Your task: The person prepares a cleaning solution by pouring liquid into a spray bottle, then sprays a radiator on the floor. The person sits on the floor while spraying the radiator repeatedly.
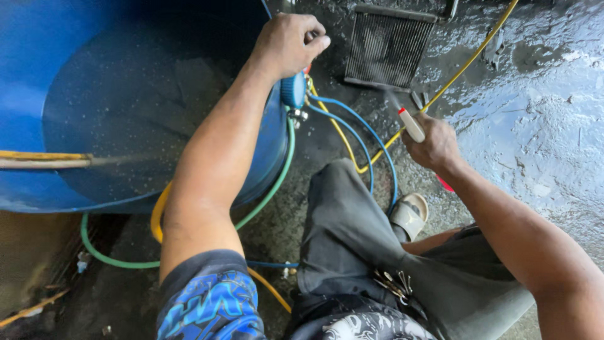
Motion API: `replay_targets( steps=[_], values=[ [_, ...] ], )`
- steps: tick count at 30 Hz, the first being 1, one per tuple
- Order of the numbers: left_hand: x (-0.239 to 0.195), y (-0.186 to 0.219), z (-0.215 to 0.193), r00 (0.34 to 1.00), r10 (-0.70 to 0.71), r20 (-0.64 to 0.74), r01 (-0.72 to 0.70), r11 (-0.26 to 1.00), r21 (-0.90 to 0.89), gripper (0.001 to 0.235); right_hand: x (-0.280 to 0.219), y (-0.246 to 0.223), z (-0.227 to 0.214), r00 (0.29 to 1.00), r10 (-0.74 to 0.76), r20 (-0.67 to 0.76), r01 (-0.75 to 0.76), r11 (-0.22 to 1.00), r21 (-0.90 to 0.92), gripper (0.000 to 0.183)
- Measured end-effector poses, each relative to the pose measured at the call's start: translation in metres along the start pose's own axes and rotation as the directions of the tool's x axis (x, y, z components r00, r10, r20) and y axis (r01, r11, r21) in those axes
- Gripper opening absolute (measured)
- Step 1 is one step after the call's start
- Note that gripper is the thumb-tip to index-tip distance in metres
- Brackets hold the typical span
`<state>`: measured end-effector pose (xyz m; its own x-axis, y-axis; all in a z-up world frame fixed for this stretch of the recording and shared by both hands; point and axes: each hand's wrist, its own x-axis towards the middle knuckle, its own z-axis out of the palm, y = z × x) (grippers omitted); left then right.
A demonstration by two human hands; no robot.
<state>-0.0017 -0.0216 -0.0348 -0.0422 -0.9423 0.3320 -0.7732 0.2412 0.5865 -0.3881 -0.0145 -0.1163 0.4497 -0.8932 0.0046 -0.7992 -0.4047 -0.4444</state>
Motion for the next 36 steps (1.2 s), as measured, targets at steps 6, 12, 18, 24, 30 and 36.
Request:
replay_targets(
  steps=[6, 12, 18, 24, 30, 36],
  values=[
    [0.001, 0.000, 0.001, 0.999, 0.024, -0.022, -0.024, 1.000, 0.003, 0.026, -0.006, -0.004, -0.006, 0.998, 0.021, 0.058, -0.023, 0.999, 0.043, 0.034],
    [0.002, -0.002, 0.002, 0.999, 0.028, -0.018, -0.029, 0.999, -0.020, 0.025, -0.010, -0.006, -0.009, 0.990, 0.109, 0.091, -0.106, 0.994, -0.036, 0.033],
    [0.001, -0.001, 0.000, 0.999, 0.034, -0.008, -0.034, 0.999, -0.006, 0.025, -0.014, -0.002, -0.007, 0.988, 0.104, 0.115, -0.091, 0.990, -0.112, 0.031],
    [-0.001, 0.003, -0.002, 1.000, -0.015, 0.008, 0.014, 0.999, 0.034, 0.026, -0.015, 0.002, -0.007, 0.987, 0.068, 0.148, -0.079, 0.995, 0.068, 0.032],
    [-0.001, 0.004, -0.005, 0.999, -0.016, 0.028, 0.016, 1.000, 0.027, 0.025, -0.018, 0.002, -0.017, 0.992, 0.126, 0.006, -0.125, 0.973, 0.194, 0.022],
    [0.000, 0.004, -0.004, 1.000, 0.012, 0.020, -0.013, 0.999, 0.029, 0.024, -0.015, 0.011, -0.026, 0.995, 0.076, -0.057, -0.072, 0.994, 0.082, 0.023]
  ],
)
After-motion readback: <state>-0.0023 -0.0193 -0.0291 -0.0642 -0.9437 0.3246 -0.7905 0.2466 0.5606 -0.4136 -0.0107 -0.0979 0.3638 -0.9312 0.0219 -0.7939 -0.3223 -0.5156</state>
